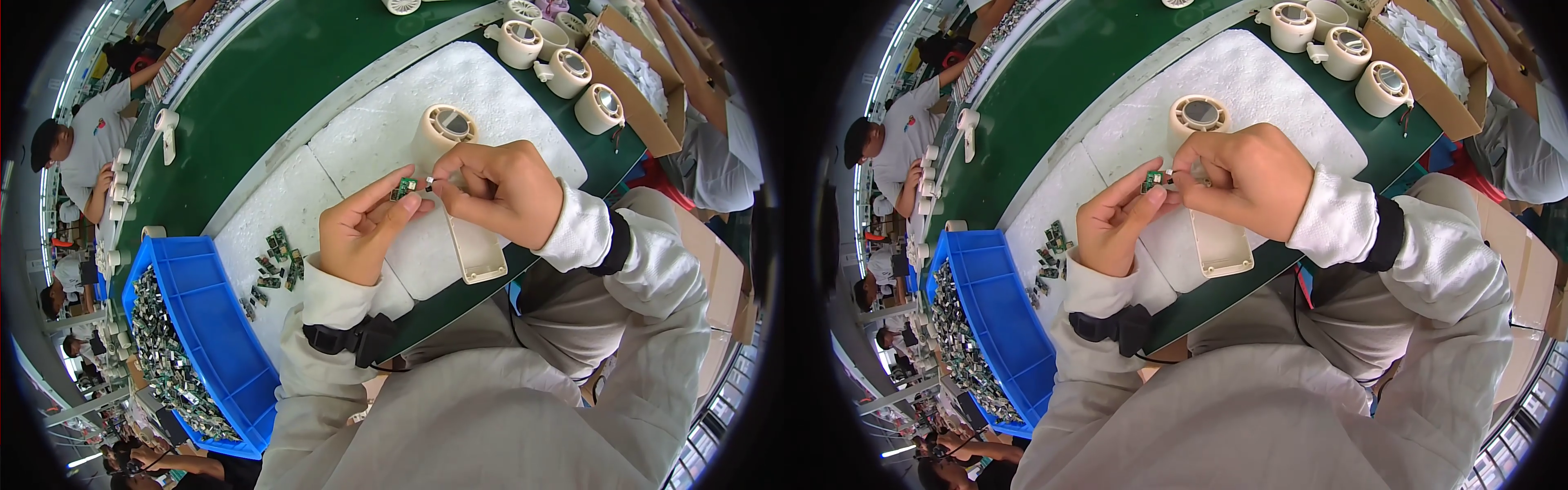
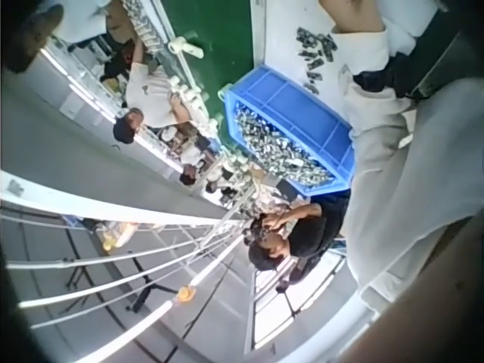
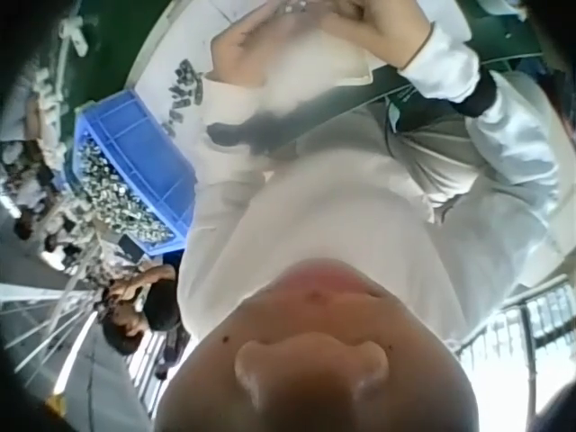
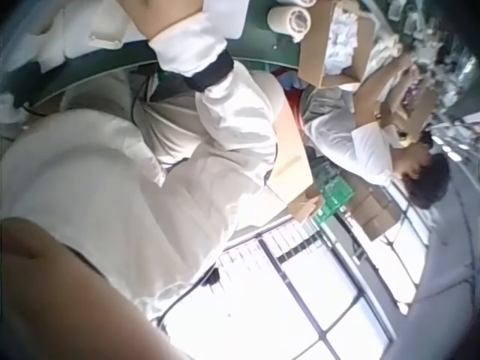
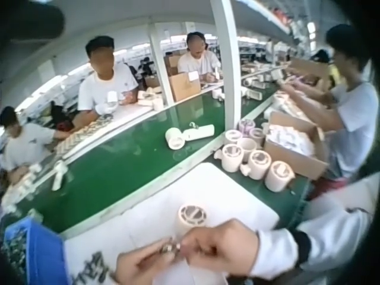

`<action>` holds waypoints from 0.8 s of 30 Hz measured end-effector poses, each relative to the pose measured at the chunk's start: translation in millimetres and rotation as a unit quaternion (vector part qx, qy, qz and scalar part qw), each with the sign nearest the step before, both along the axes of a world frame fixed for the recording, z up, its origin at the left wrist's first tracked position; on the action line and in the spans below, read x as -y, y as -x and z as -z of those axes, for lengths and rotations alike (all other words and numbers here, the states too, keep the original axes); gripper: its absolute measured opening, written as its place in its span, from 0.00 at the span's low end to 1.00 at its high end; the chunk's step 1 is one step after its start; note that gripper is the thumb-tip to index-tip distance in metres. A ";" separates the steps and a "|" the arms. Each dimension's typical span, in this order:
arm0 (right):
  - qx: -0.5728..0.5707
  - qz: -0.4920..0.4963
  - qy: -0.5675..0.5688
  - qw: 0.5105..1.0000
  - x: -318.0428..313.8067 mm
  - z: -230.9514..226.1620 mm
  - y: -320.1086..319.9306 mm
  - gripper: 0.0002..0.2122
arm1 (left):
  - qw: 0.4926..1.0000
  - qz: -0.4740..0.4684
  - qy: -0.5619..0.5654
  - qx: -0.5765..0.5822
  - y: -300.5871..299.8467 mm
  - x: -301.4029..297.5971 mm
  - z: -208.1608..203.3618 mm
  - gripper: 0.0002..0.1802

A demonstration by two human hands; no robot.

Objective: Assembling small electronic components into plastic housings on a production line.

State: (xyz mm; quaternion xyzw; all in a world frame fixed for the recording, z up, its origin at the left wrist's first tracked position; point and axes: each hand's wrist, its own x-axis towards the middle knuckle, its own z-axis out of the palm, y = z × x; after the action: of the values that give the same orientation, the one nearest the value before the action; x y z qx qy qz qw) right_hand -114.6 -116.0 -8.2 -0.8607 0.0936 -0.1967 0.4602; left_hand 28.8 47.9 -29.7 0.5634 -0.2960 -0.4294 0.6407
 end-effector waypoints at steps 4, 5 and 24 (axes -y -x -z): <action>-0.023 0.000 -0.047 0.999 -2.4 1.9 -0.9 0.06 | 1.000 -0.012 0.008 0.004 2.2 2.3 0.4 0.19; -0.029 0.001 -0.065 0.997 -2.6 2.5 -1.6 0.06 | 1.000 -0.013 0.006 0.003 1.8 1.6 1.7 0.19; -0.017 -0.011 -0.005 1.000 0.3 0.1 2.1 0.06 | 0.997 -0.005 0.049 0.067 6.8 -0.1 7.3 0.16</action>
State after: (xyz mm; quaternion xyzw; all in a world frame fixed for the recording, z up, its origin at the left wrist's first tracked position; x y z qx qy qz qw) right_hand -116.8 -116.2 -8.4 -0.8625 0.0928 -0.1770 0.4649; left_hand 22.0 48.1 -37.0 0.5606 -0.3559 -0.3724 0.6483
